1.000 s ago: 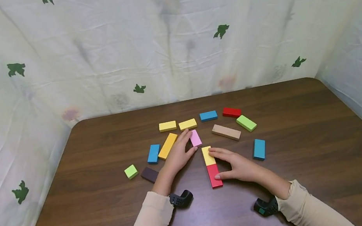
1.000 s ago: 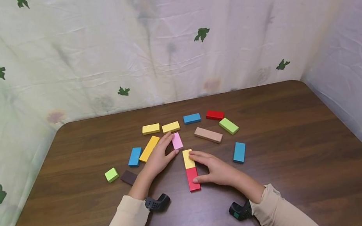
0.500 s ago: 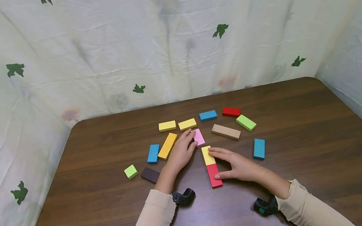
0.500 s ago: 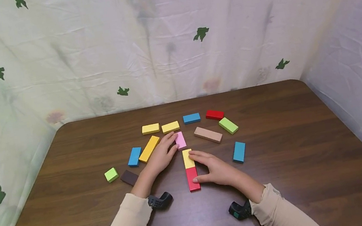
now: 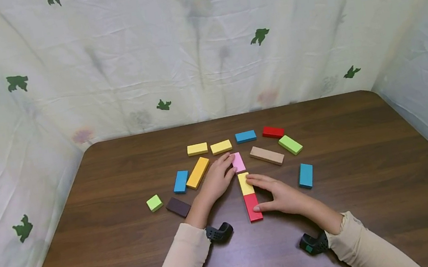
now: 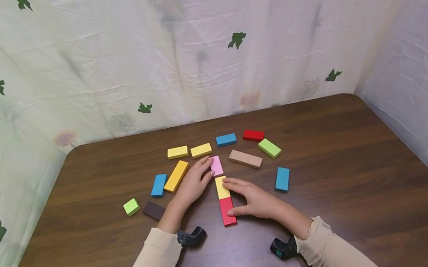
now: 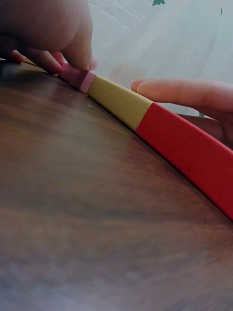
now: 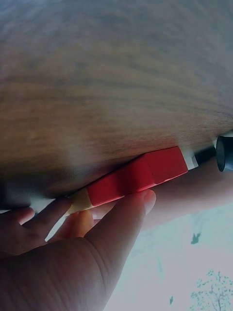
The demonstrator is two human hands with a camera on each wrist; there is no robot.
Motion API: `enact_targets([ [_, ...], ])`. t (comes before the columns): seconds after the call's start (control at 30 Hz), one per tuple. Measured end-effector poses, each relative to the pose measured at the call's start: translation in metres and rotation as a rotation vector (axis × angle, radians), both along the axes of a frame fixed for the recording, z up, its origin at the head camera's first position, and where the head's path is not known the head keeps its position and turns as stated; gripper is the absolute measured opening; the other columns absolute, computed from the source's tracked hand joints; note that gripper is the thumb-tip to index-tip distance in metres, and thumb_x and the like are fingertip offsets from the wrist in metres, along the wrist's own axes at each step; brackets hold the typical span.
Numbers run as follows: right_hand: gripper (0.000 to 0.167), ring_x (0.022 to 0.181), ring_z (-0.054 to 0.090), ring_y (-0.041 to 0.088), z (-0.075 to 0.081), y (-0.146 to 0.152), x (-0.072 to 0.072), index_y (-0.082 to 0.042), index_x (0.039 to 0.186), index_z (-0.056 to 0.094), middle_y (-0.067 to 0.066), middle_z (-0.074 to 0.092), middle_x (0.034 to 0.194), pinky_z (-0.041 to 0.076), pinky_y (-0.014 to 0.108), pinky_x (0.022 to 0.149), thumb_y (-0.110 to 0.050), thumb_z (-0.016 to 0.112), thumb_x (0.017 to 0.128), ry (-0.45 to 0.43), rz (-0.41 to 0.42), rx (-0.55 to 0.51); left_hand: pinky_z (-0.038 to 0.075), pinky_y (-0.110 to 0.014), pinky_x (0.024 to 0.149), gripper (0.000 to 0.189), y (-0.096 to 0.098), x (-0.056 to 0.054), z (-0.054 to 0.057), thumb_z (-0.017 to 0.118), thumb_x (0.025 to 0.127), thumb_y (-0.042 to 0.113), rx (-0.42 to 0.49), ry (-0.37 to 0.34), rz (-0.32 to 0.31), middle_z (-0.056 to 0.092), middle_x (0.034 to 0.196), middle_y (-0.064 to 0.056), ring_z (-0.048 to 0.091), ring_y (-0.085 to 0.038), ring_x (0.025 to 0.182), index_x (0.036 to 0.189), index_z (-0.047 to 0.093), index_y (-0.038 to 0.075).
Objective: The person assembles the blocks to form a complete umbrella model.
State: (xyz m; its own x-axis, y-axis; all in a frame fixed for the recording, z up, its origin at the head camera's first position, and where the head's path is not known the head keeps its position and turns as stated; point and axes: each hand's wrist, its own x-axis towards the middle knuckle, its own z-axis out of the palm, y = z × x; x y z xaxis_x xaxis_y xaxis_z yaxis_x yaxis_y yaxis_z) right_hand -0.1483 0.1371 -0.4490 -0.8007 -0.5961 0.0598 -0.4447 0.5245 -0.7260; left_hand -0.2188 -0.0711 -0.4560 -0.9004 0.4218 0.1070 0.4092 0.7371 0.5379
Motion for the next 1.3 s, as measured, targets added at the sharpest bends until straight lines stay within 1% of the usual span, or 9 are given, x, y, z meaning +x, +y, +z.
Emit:
enact_targets([
  [0.13,0.075,0.128,0.028,0.022,-0.0003,0.0,-0.0003,-0.009,0.137,0.039,0.005,0.03,0.142,0.027,0.045,0.1,-0.047,0.066,0.077,0.003,0.005,-0.003,0.025,-0.041,0.102,0.045,0.0003,0.001,0.0003,0.05,0.092,0.026,-0.007,0.002,-0.005,0.038,0.138,-0.007,0.033,-0.025,0.126,0.135,0.043,0.012],
  [0.23,0.075,0.128,0.029,0.023,-0.0007,-0.0004,-0.0004,-0.009,0.136,0.039,0.005,0.03,0.142,0.027,0.045,0.1,-0.046,0.066,0.077,0.005,0.006,-0.008,0.022,-0.041,0.103,0.045,0.0008,0.002,0.0005,0.05,0.092,0.026,-0.008,0.001,-0.013,0.038,0.138,-0.008,0.032,-0.025,0.126,0.135,0.043,0.012],
  [0.4,0.074,0.128,0.029,0.022,-0.0017,-0.0005,-0.0007,-0.009,0.136,0.039,0.005,0.031,0.142,0.027,0.046,0.099,-0.045,0.066,0.077,0.021,0.007,-0.006,0.015,-0.039,0.105,0.045,0.0013,0.0027,0.0003,0.05,0.092,0.026,-0.011,0.007,-0.035,0.038,0.138,-0.008,0.031,-0.023,0.127,0.135,0.043,0.011],
  [0.5,0.074,0.128,0.029,0.022,-0.0014,-0.0006,-0.0005,-0.008,0.136,0.039,0.005,0.031,0.142,0.027,0.046,0.099,-0.044,0.066,0.077,0.022,0.008,-0.006,0.013,-0.038,0.106,0.045,0.0012,0.0029,-0.0002,0.049,0.093,0.026,-0.013,0.014,-0.045,0.038,0.138,-0.007,0.031,-0.021,0.128,0.135,0.043,0.011],
  [0.67,0.074,0.128,0.029,0.023,-0.0001,-0.0007,0.0003,-0.008,0.136,0.039,0.005,0.03,0.142,0.027,0.046,0.099,-0.044,0.066,0.078,0.02,0.01,-0.006,0.013,-0.039,0.106,0.045,0.0006,0.0033,-0.0003,0.049,0.093,0.025,0.008,0.024,-0.059,0.039,0.137,-0.007,0.032,-0.02,0.127,0.134,0.043,0.01],
  [0.8,0.074,0.127,0.03,0.023,0.0,-0.001,0.0005,-0.008,0.136,0.039,0.005,0.031,0.142,0.027,0.046,0.099,-0.043,0.066,0.078,0.029,0.007,-0.003,0.012,-0.039,0.106,0.045,0.0002,0.0035,-0.0002,0.049,0.093,0.025,0.024,0.02,-0.061,0.039,0.137,-0.007,0.031,-0.02,0.127,0.134,0.043,0.01],
  [1.1,0.074,0.127,0.029,0.019,-0.0006,-0.0018,0.0009,-0.009,0.136,0.039,0.003,0.031,0.142,0.027,0.042,0.1,-0.043,0.068,0.077,0.039,-0.011,0.014,0.013,-0.039,0.106,0.044,-0.0005,0.004,0.0,0.051,0.092,0.025,0.041,0.014,-0.062,0.041,0.136,-0.006,0.032,-0.017,0.127,0.133,0.044,0.01],
  [1.3,0.074,0.127,0.031,0.021,0.0005,-0.0031,0.0029,-0.007,0.135,0.041,0.004,0.033,0.14,0.029,0.044,0.099,-0.043,0.068,0.076,0.047,-0.019,0.02,0.012,-0.039,0.106,0.044,-0.0013,0.0038,0.0001,0.051,0.092,0.025,0.054,0.015,-0.073,0.041,0.136,-0.006,0.032,-0.017,0.127,0.133,0.045,0.01],
])
